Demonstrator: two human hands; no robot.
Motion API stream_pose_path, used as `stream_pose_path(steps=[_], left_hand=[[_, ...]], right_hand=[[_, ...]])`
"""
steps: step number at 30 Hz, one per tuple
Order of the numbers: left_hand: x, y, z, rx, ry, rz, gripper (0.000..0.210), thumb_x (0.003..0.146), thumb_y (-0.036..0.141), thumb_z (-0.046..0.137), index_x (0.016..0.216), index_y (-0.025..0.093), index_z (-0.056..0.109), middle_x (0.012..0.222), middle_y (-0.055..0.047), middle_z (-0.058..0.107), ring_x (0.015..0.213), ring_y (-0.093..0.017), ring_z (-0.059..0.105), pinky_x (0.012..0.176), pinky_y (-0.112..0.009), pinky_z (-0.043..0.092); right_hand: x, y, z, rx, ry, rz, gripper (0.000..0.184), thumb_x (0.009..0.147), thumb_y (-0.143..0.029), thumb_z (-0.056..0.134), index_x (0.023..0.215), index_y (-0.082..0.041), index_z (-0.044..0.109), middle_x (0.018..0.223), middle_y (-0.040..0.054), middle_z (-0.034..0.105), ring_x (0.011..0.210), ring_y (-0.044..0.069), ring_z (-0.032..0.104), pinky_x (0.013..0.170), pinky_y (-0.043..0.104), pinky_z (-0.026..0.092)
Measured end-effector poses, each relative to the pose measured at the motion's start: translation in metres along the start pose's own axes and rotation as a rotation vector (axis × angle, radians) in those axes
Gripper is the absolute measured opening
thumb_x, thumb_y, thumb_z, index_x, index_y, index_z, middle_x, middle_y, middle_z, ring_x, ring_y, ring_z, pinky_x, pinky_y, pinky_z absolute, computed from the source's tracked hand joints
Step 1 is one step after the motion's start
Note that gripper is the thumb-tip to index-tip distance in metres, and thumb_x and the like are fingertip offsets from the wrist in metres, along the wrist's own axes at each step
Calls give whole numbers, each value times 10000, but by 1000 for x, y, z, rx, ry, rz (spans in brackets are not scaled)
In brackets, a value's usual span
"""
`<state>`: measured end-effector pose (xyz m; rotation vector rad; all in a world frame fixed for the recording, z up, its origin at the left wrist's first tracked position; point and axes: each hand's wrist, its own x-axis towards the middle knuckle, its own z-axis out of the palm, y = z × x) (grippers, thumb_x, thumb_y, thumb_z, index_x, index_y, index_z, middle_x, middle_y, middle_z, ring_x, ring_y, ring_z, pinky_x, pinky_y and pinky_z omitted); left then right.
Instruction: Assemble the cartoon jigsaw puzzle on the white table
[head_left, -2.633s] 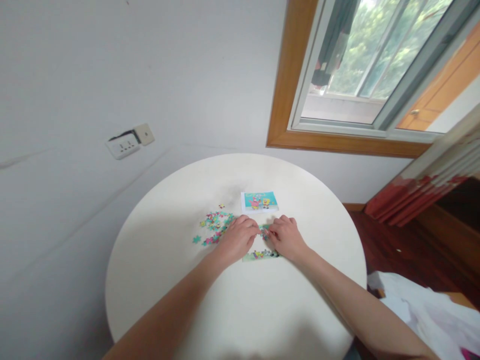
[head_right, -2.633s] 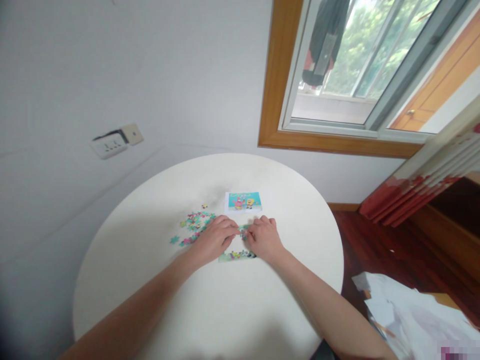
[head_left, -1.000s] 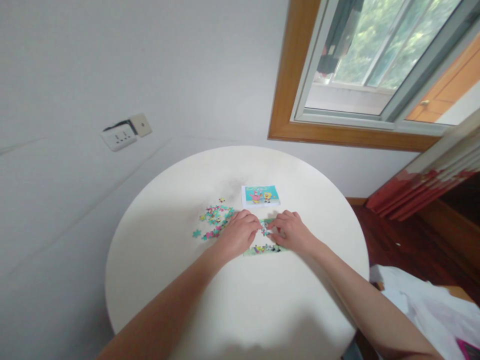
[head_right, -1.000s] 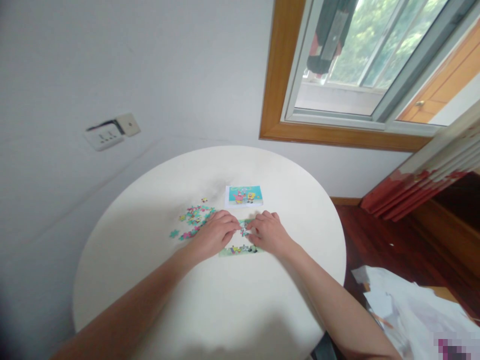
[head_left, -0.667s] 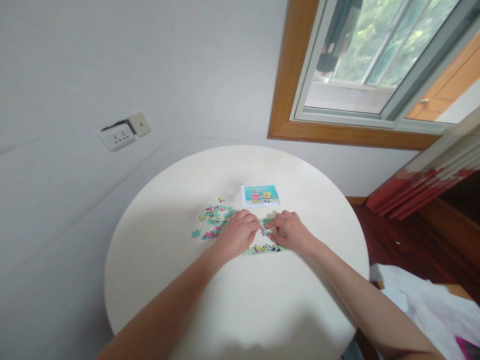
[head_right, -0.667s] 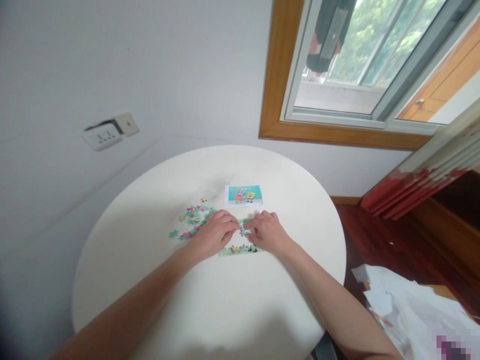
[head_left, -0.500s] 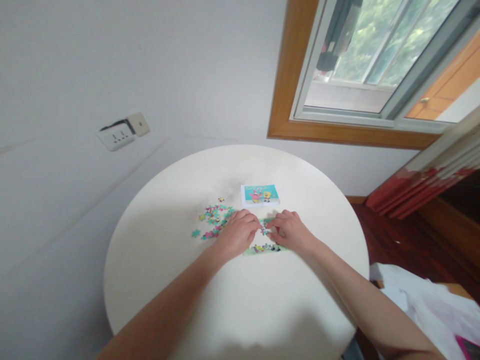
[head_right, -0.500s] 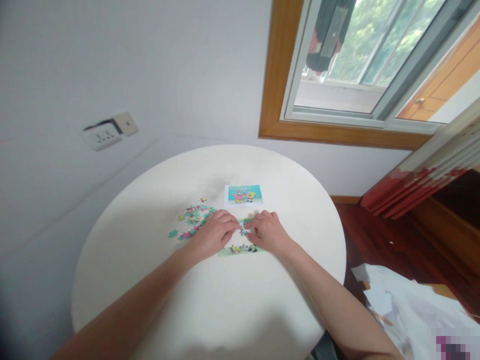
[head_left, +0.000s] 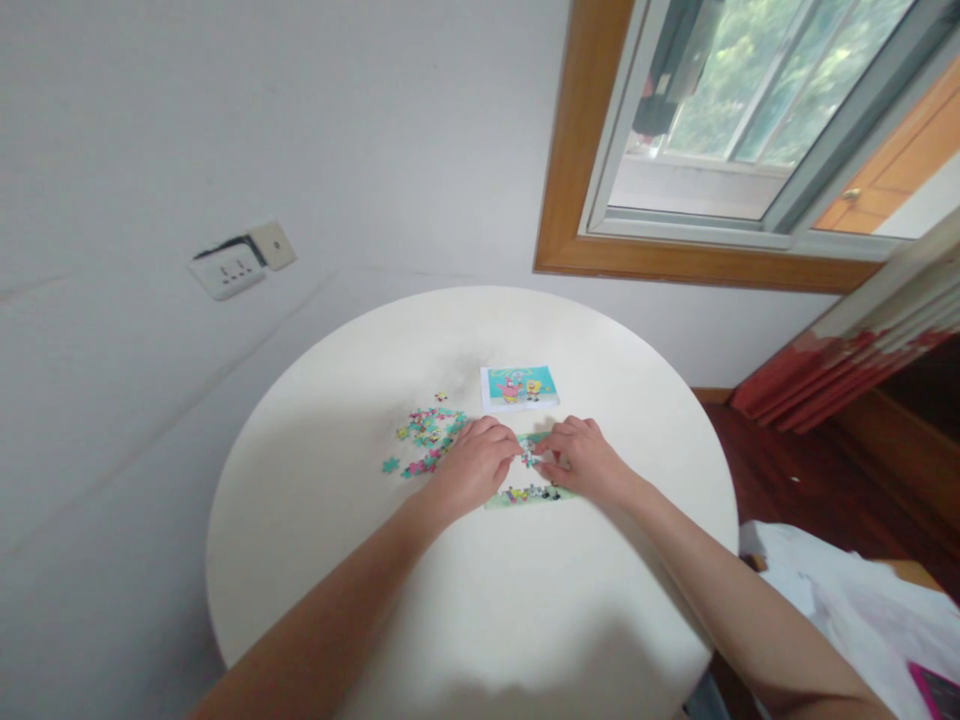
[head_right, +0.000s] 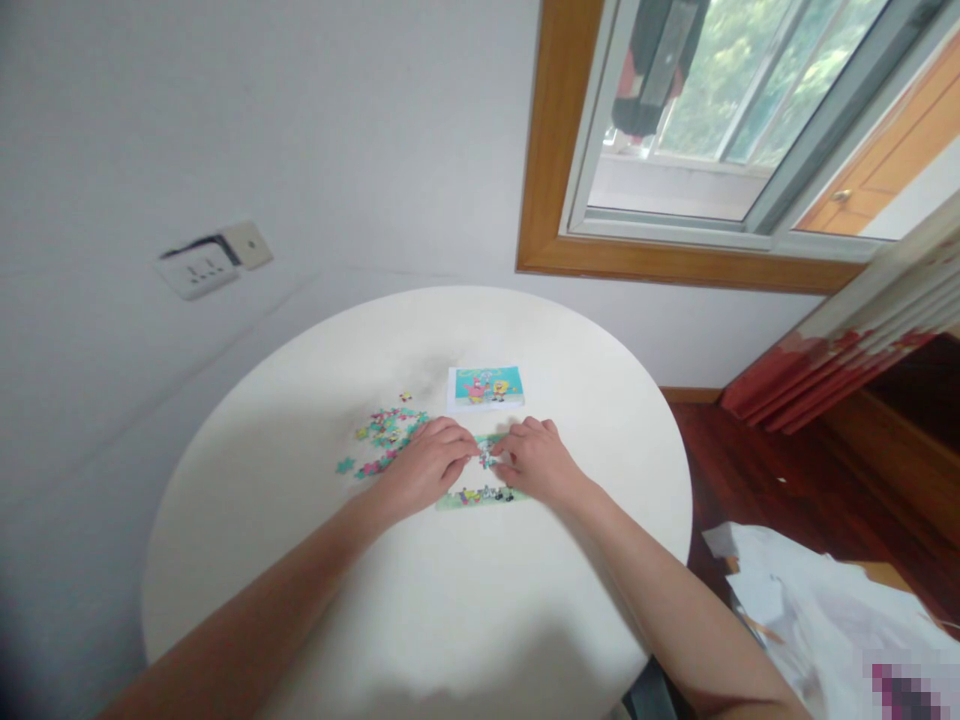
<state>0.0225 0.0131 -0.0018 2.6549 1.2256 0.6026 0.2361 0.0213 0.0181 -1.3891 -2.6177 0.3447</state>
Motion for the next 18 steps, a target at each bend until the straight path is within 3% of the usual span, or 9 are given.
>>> stream_pose_path(steps=[18], left_hand=[[0,-1,0,8,0,-4,207,884,122,530,974,221,688,977,-33,678,1028,-218,513,942,-388,387]], right_hand=[[-1,1,2,-4,4,-19,216,857,-356,612,1032,-257,693,909,37,653,924,205,521,799,341,284]])
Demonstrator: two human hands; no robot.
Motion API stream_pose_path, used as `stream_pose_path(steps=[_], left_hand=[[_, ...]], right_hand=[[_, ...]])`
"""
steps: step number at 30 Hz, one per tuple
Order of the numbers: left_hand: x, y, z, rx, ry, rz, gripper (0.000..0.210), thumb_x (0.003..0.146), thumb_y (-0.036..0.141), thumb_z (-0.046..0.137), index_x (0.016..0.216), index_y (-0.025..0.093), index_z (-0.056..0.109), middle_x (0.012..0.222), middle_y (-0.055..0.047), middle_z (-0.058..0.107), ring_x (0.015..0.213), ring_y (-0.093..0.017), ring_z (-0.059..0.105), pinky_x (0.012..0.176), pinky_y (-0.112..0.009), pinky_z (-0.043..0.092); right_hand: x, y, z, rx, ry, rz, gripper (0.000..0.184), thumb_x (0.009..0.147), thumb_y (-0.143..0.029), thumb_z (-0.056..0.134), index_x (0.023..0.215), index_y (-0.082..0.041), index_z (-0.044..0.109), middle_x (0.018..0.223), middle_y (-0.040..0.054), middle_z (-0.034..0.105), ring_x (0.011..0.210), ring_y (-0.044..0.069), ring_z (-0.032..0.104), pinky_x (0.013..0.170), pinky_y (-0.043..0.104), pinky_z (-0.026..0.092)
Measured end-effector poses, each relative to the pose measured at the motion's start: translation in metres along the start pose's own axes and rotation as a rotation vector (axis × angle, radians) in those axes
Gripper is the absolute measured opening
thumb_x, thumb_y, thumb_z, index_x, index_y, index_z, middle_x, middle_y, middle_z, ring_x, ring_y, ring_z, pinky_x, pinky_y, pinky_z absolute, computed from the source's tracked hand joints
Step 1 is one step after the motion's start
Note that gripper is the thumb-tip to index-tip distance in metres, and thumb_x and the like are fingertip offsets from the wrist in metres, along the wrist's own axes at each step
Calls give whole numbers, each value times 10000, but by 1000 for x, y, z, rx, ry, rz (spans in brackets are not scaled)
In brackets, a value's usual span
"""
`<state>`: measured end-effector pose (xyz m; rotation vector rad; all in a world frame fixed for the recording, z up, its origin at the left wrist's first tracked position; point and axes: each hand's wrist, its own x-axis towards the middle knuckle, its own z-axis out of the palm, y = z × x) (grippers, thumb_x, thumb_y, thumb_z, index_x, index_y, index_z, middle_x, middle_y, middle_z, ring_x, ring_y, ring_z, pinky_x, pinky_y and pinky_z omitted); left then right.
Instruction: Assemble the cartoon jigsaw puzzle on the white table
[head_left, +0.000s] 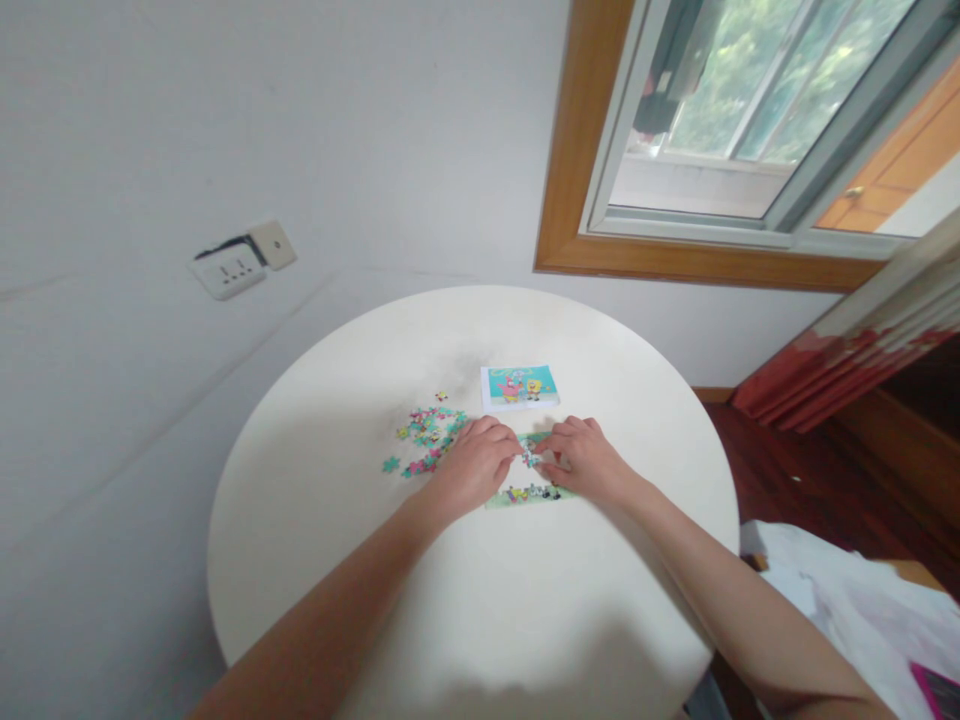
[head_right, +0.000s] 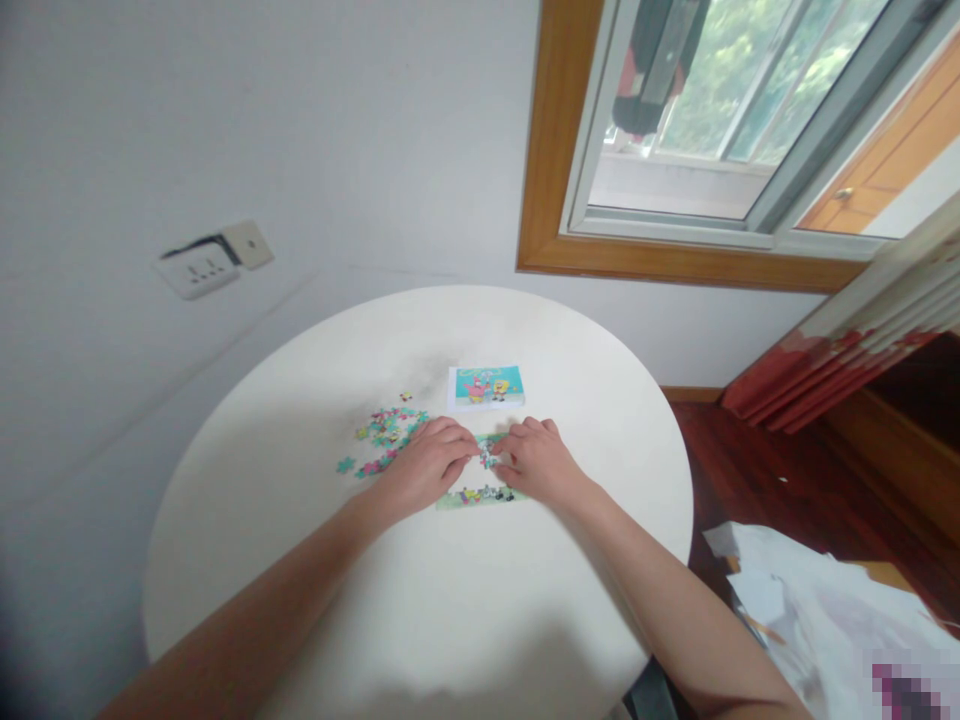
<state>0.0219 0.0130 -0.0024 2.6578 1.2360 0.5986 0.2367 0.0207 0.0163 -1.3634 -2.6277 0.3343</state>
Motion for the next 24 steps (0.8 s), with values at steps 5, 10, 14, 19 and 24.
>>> stream_pose_path(steps=[5,10,14,19,24], left_hand=[[0,1,-1,6,-9,-4,196,887,126,532,968,213,688,983,-30,678,1029,-217,512,942,-387,388],[1,3,-3,5,-23,-10,199,889,123,529,962,210,692,984,-29,681,1025,-217,514,939,-384,392],[1,2,-3,3,-17,1,207,885,120,535,974,221,692,984,-27,679,1022,-213,515,944,-381,390],[1,1,-2,-8,-10,7,202,893,130,527,964,223,692,980,-24,678,1017,-211,515,939,-379,394],[1,0,0,-13,-5,2,210,885,119,529,974,219,691,988,-21,679,1018,-209,513,936,-376,397]], right_hand=[[0,1,1,-1,-8,-4,222,858,-361,609,1039,-261,690,894,34,649,918,204,523,793,340,286],[1,1,1,17,-12,-8,197,846,-332,621,1012,-252,690,877,30,651,901,200,528,775,329,288],[2,1,2,32,7,-25,184,838,-313,629,1002,-249,684,869,26,650,903,199,528,779,326,286],[2,-1,8,46,46,-41,193,850,-323,623,1019,-252,682,860,25,650,903,196,527,792,329,280],[3,-5,12,19,57,-33,214,867,-361,608,1028,-243,686,870,37,650,914,202,524,790,335,272]])
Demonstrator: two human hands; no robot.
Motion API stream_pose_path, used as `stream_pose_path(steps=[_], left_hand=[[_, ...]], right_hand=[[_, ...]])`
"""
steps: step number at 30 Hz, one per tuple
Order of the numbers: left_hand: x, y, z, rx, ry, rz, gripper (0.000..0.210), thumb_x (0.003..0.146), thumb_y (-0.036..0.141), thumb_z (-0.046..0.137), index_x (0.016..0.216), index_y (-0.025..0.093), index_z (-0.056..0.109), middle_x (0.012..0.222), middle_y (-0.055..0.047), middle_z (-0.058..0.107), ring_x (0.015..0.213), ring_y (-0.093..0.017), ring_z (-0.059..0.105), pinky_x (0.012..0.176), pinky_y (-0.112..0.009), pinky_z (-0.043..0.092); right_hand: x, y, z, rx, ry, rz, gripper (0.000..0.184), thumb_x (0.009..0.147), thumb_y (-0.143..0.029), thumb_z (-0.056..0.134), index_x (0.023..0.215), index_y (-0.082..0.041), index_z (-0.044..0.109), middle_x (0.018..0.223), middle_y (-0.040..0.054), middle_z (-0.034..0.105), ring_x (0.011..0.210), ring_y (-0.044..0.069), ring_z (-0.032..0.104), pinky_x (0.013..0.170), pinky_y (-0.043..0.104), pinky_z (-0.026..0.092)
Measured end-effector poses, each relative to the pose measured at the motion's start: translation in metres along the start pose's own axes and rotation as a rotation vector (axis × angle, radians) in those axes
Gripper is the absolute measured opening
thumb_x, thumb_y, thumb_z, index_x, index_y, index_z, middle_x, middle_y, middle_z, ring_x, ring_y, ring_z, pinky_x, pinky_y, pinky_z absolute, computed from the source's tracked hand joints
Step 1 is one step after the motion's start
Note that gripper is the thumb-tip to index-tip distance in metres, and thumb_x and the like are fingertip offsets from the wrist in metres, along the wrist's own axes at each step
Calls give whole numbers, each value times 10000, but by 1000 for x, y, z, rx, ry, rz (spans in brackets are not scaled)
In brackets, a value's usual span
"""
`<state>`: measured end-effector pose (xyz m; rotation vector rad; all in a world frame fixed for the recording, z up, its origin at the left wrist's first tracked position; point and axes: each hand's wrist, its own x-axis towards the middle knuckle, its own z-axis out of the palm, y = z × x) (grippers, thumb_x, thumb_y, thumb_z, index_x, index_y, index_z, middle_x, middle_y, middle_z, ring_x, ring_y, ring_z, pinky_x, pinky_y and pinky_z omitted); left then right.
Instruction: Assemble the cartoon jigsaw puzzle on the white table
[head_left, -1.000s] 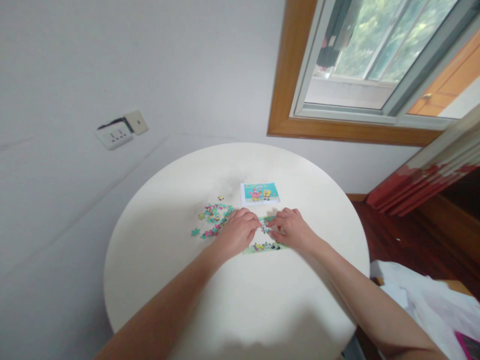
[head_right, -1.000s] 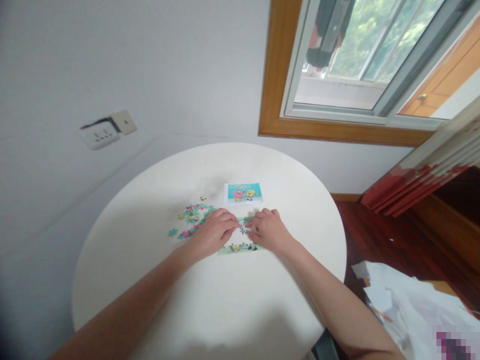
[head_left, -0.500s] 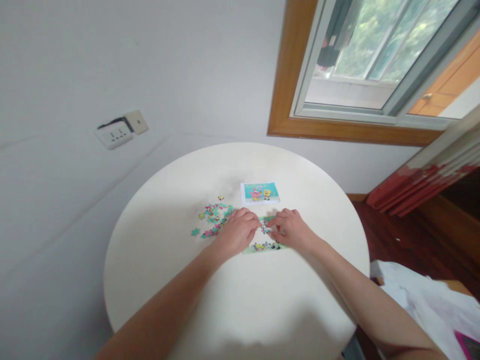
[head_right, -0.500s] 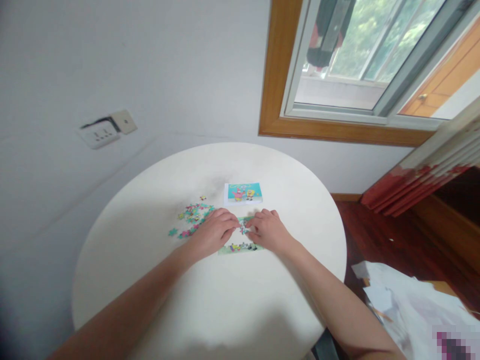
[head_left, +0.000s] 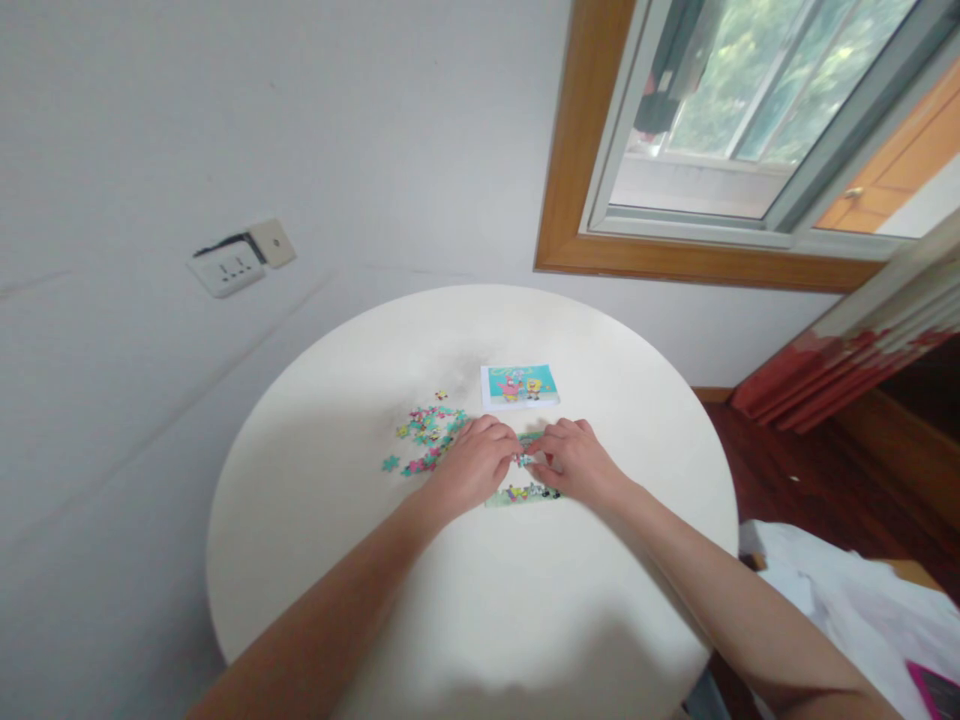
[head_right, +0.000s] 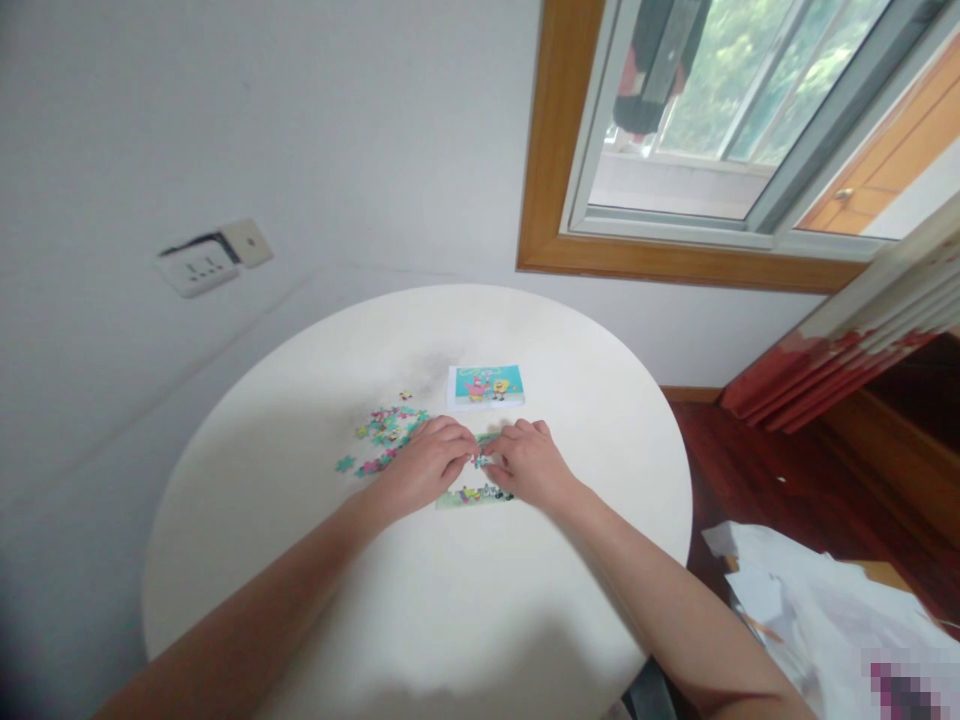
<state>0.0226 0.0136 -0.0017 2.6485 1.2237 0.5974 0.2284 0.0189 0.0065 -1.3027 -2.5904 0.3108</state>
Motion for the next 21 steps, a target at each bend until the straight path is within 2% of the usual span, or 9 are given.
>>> stream_pose_path(steps=[9,21], left_hand=[[0,2,-2,0,-7,-9,211,892,124,516,968,213,692,979,-30,679,1018,-214,520,930,-382,408],[0,-2,1,15,-2,2,187,886,131,539,966,216,685,980,-30,669,1021,-211,516,932,-378,407]], right_hand=[[-1,0,-2,-15,-4,-27,241,865,-370,615,1074,-265,674,896,31,640,922,202,514,785,338,267],[0,1,1,-15,-9,-19,198,850,-346,634,1022,-267,693,885,30,641,920,198,521,778,338,263]])
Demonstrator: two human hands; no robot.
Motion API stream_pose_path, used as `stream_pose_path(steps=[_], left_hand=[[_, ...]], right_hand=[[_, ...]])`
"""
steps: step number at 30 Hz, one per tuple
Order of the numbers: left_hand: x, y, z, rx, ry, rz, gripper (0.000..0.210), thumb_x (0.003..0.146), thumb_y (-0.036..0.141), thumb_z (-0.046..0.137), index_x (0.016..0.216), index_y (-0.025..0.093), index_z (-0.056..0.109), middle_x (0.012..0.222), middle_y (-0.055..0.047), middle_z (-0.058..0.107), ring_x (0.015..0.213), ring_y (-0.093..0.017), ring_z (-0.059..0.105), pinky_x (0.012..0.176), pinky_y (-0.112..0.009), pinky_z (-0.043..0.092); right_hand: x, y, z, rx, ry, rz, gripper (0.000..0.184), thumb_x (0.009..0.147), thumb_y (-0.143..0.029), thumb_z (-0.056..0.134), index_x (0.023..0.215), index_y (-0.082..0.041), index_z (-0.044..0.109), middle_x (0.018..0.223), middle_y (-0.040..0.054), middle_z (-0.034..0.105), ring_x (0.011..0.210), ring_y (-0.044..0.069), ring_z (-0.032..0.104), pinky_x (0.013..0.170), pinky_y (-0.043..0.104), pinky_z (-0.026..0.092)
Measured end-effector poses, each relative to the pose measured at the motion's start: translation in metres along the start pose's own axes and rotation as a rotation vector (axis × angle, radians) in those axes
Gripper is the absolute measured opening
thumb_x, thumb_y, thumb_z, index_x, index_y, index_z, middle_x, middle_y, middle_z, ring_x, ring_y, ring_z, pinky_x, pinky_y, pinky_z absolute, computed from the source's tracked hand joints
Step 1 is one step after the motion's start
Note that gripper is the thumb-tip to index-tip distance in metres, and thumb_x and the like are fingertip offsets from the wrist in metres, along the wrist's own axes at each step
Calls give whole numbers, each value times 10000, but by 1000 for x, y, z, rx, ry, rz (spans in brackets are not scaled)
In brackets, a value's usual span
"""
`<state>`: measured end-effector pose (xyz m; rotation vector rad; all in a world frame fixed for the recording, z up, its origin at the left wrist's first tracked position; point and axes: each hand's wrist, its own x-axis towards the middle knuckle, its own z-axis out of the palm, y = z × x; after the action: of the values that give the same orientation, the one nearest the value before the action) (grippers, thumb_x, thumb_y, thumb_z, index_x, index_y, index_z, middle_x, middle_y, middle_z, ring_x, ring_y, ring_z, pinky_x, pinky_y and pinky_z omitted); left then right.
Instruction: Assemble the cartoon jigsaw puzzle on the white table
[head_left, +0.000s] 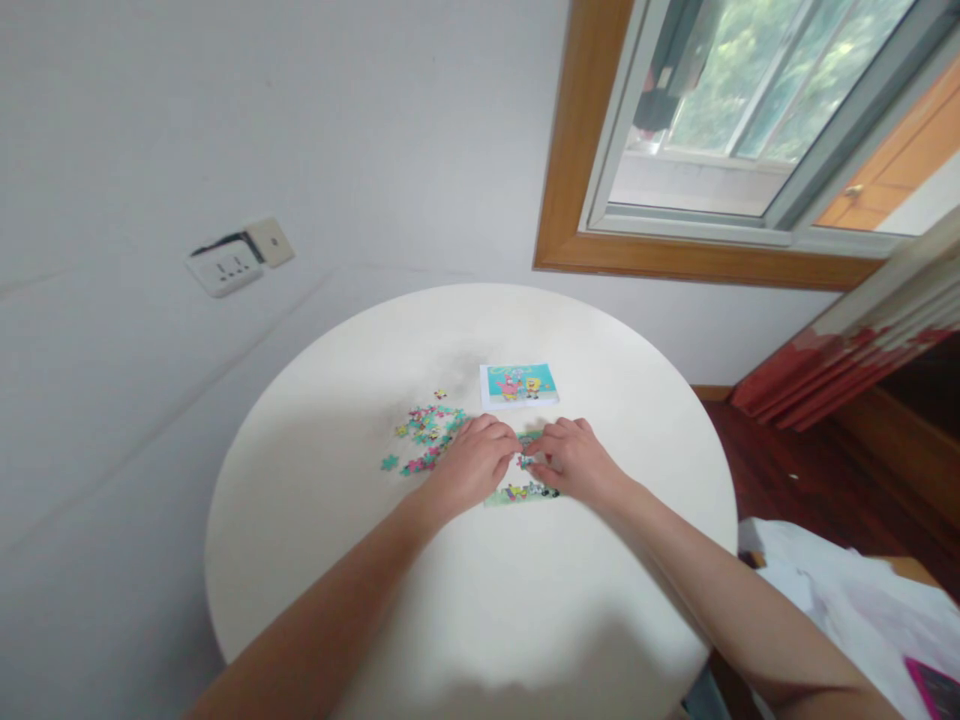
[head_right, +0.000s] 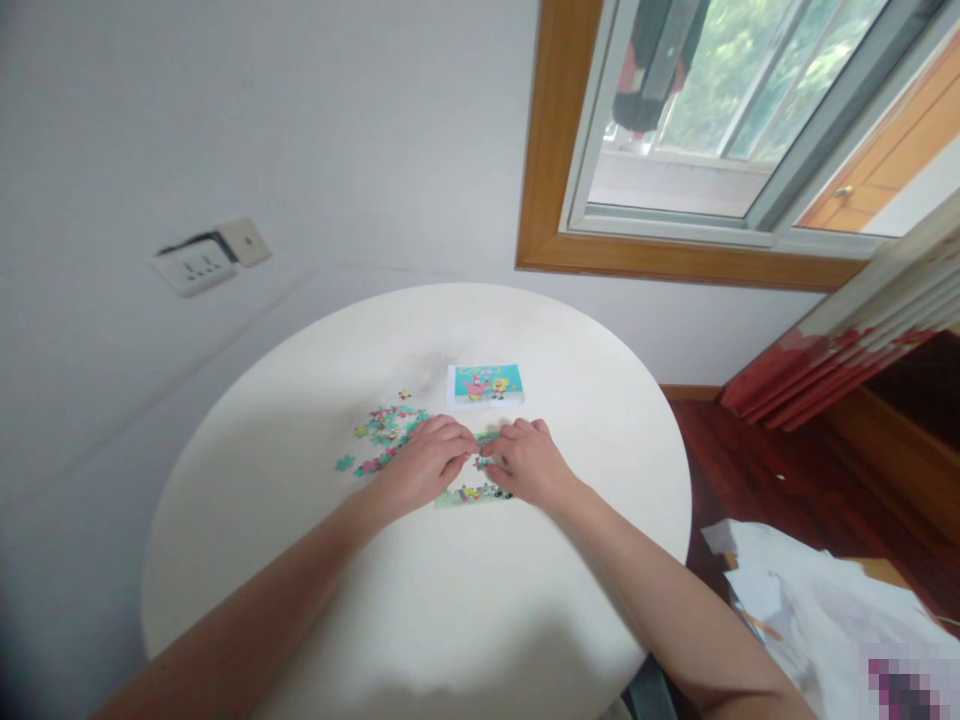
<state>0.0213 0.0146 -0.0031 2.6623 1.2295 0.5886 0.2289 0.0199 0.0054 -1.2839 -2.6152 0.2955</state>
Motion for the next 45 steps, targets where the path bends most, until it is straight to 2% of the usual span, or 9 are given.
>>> stream_pose_path(steps=[17,25,33,36,40,45], left_hand=[[0,2,-1,-17,2,-3,206,897,133,512,963,221,686,982,-33,671,1024,-211,514,941,-380,394],[2,4,0,37,1,-39,108,878,205,590,930,225,683,968,-26,666,1033,-222,508,924,-396,381],[2,5,2,30,14,-58,118,856,182,611,929,224,693,944,-31,665,1016,-219,514,915,-387,392],[2,5,1,20,14,-61,110,855,184,613,922,220,693,949,-32,666,1020,-226,515,917,-395,394],[2,4,2,-1,20,-61,107,845,182,627,921,221,693,947,-30,663,1022,-223,513,921,-390,397],[2,3,4,2,18,-61,105,849,184,620,910,222,697,948,-32,666,1020,-220,515,922,-383,396]], right_hand=[[0,-4,-2,-17,10,43,199,867,-370,611,1010,-250,681,890,32,647,915,195,524,787,336,265],[-1,-4,-2,-35,8,27,199,874,-362,596,1018,-251,675,895,33,643,930,200,517,790,337,262],[-3,0,-10,12,-12,18,258,872,-403,604,1073,-259,678,888,36,647,921,199,519,788,334,271],[-6,2,-18,-4,2,-19,249,882,-339,586,1106,-288,683,870,33,632,903,193,510,784,332,270],[-7,3,-22,-65,-57,-80,255,872,-240,572,1065,-328,715,835,36,625,883,191,490,776,340,253],[-7,3,-20,-116,-84,-98,246,896,-249,546,1046,-334,722,825,44,640,877,200,482,767,353,241]])
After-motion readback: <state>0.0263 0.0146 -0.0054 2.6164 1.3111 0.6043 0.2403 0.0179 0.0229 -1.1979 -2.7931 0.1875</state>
